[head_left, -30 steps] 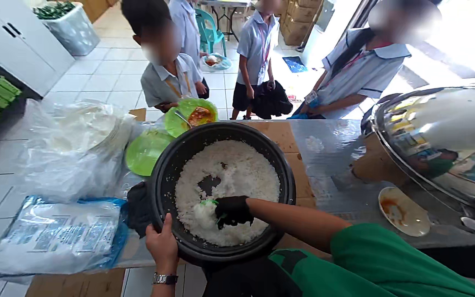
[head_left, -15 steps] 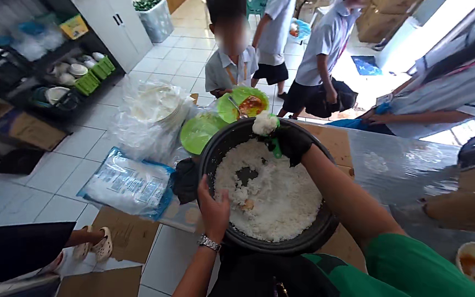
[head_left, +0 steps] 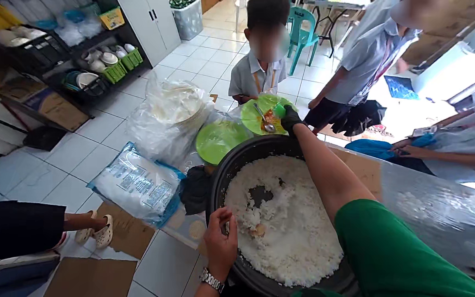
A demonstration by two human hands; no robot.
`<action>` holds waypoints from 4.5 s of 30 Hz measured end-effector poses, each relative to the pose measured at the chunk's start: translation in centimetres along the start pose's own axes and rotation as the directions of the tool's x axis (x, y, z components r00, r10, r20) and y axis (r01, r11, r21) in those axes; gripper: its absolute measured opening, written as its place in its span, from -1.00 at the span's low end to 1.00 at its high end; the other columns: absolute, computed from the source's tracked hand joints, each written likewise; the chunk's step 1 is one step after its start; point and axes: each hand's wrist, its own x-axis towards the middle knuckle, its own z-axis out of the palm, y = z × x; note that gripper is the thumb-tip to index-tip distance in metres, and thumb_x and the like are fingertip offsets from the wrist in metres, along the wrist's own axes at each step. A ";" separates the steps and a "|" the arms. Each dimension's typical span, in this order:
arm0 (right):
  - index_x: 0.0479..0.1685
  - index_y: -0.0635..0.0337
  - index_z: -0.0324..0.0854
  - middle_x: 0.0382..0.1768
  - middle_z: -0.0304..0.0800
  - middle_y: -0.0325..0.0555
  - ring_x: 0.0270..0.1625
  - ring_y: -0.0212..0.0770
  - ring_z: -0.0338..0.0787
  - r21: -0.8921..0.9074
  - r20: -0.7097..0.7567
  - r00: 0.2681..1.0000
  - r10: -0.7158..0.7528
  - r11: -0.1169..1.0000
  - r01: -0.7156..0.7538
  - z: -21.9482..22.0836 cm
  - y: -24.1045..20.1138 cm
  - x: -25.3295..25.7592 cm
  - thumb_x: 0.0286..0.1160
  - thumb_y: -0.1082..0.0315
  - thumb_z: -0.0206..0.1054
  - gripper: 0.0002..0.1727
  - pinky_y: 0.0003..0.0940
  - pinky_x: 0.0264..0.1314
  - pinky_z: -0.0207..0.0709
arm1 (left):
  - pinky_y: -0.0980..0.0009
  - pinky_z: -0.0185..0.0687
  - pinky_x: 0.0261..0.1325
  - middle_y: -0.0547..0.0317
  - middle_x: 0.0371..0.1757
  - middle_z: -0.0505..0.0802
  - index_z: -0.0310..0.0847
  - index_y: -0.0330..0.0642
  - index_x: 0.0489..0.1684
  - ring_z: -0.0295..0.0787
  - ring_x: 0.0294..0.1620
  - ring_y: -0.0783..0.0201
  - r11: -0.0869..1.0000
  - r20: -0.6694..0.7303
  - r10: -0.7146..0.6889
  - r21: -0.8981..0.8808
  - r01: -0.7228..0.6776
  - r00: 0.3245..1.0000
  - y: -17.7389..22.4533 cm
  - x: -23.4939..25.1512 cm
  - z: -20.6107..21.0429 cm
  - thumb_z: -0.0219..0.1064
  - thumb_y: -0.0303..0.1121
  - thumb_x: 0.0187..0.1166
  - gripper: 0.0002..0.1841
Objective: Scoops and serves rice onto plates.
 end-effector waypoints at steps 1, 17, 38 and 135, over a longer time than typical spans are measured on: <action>0.86 0.22 0.01 0.60 0.40 0.51 0.66 0.44 0.43 -0.001 0.149 0.981 0.124 0.992 -0.125 -1.0 -1.7 -0.4 0.50 0.45 0.41 -0.10 0.34 0.63 0.37 | 0.54 0.76 0.14 -0.12 -0.08 0.86 0.53 -0.64 0.14 0.86 -0.03 0.44 1.000 -0.005 0.001 0.002 -0.001 1.000 0.0 0.0 0.0 0.29 -0.49 0.47 -0.63; 0.89 0.12 -0.03 0.61 0.47 0.28 0.55 0.12 0.61 0.477 -0.152 0.985 -0.079 0.867 0.143 -5.4 -2.0 -9.1 0.60 0.36 0.29 -0.16 0.07 0.56 0.51 | -0.09 0.02 0.81 -0.53 0.71 0.31 0.32 -0.59 0.56 0.07 0.80 -0.37 0.949 0.093 -0.054 0.313 0.022 0.994 -0.1 2.9 -0.3 0.37 -0.01 0.49 -0.17; 0.82 -0.15 0.32 0.63 0.50 0.22 0.57 0.39 0.51 -0.105 0.437 0.868 0.237 0.972 -0.212 5.5 -3.8 -43.9 0.31 -0.09 0.59 -0.05 0.34 0.57 0.35 | -0.16 0.52 0.37 -0.45 0.34 0.66 0.44 -0.52 0.43 0.61 0.35 -0.24 0.651 0.230 -0.754 0.137 0.747 0.615 -19.5 27.8 5.5 0.43 -0.33 0.55 -0.44; 0.72 -0.04 0.46 0.80 0.31 0.03 0.86 0.19 0.20 0.142 0.031 0.712 -0.701 0.708 0.691 0.4 -15.8 -38.7 0.67 0.25 0.19 -0.42 0.24 0.89 -0.04 | 0.42 0.82 -0.01 0.19 -0.05 0.81 0.33 -0.34 0.45 0.84 -0.09 0.47 0.741 0.281 -0.450 -0.412 0.530 0.848 5.7 7.8 -7.4 -0.16 -0.21 0.93 -0.60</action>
